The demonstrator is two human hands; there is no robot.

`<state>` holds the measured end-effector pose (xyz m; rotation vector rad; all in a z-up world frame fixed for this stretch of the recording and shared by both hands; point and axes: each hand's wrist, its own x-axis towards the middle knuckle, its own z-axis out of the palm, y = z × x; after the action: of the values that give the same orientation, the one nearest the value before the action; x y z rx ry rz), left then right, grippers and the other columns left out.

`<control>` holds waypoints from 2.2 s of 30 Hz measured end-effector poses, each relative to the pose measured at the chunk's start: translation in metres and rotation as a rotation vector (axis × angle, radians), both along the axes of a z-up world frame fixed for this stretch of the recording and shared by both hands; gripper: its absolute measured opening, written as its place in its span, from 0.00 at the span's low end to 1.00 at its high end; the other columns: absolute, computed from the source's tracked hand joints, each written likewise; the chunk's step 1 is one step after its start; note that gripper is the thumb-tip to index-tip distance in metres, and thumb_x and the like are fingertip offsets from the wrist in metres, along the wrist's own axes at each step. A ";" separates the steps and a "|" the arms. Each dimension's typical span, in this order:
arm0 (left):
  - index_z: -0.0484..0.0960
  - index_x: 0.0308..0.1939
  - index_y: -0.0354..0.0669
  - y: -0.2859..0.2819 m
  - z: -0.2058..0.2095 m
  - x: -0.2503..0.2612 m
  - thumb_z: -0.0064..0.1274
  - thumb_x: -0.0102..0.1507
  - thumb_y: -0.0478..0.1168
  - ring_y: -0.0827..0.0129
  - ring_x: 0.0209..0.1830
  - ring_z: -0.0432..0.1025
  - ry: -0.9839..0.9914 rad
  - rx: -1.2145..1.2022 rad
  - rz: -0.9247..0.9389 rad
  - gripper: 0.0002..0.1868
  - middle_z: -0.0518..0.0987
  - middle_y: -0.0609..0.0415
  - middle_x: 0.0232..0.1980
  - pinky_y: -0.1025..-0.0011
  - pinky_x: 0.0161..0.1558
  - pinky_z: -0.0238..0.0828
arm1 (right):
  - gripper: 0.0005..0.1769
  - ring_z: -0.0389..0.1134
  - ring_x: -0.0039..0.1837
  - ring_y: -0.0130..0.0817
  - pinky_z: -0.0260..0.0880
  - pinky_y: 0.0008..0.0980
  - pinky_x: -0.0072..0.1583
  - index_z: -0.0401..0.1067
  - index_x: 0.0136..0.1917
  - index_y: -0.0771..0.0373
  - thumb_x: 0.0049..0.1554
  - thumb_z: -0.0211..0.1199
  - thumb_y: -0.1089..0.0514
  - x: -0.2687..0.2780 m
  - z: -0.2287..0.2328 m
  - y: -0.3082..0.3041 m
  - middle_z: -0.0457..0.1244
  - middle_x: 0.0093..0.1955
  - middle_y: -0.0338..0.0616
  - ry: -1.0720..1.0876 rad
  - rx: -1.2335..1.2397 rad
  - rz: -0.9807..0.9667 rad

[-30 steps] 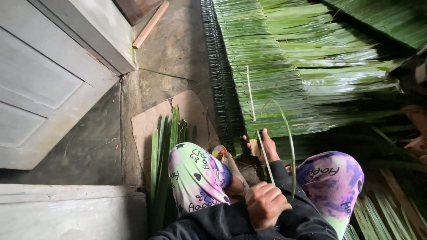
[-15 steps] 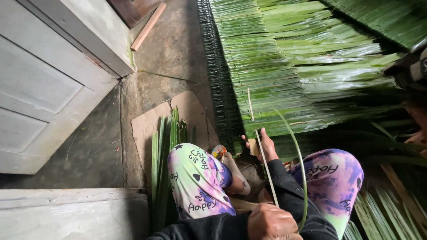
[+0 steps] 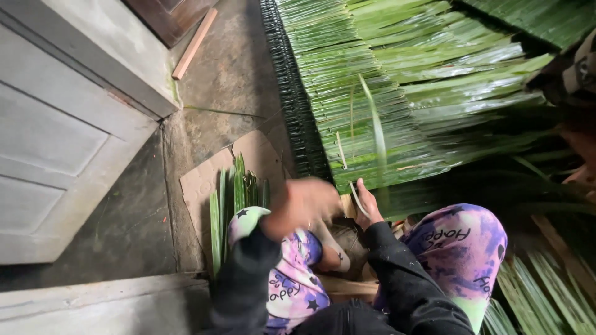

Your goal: Weaving palm leaves by folding them over a wooden stick and securing them with a thin strip to create thatch.

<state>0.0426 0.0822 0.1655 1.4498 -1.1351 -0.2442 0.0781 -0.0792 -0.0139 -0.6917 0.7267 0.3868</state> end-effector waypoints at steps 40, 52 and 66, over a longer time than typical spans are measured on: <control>0.81 0.38 0.41 -0.025 -0.185 0.145 0.49 0.61 0.37 0.49 0.42 0.79 -0.210 1.149 1.169 0.07 0.81 0.44 0.37 0.55 0.42 0.79 | 0.45 0.72 0.48 0.65 0.78 0.59 0.47 0.49 0.76 0.68 0.62 0.55 0.32 0.008 -0.011 0.007 0.58 0.63 0.70 0.061 -0.002 0.111; 0.79 0.29 0.36 -0.015 -0.233 0.150 0.52 0.50 0.32 0.63 0.13 0.75 0.938 0.262 1.361 0.04 0.79 0.42 0.20 0.72 0.16 0.76 | 0.45 0.72 0.51 0.66 0.77 0.60 0.48 0.49 0.76 0.71 0.63 0.57 0.34 0.007 -0.019 0.005 0.57 0.64 0.72 0.077 0.006 0.064; 0.79 0.41 0.47 -0.038 -0.249 0.113 0.53 0.58 0.35 0.51 0.49 0.79 0.426 0.557 1.543 0.07 0.85 0.49 0.42 0.54 0.52 0.77 | 0.47 0.72 0.52 0.69 0.75 0.62 0.47 0.46 0.78 0.66 0.62 0.56 0.32 0.015 -0.072 0.011 0.56 0.66 0.71 0.110 -0.011 0.106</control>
<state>0.1552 0.0440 -0.0838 2.2081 0.6086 0.2540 0.0932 -0.0679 -0.0860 -0.7257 0.7988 0.5212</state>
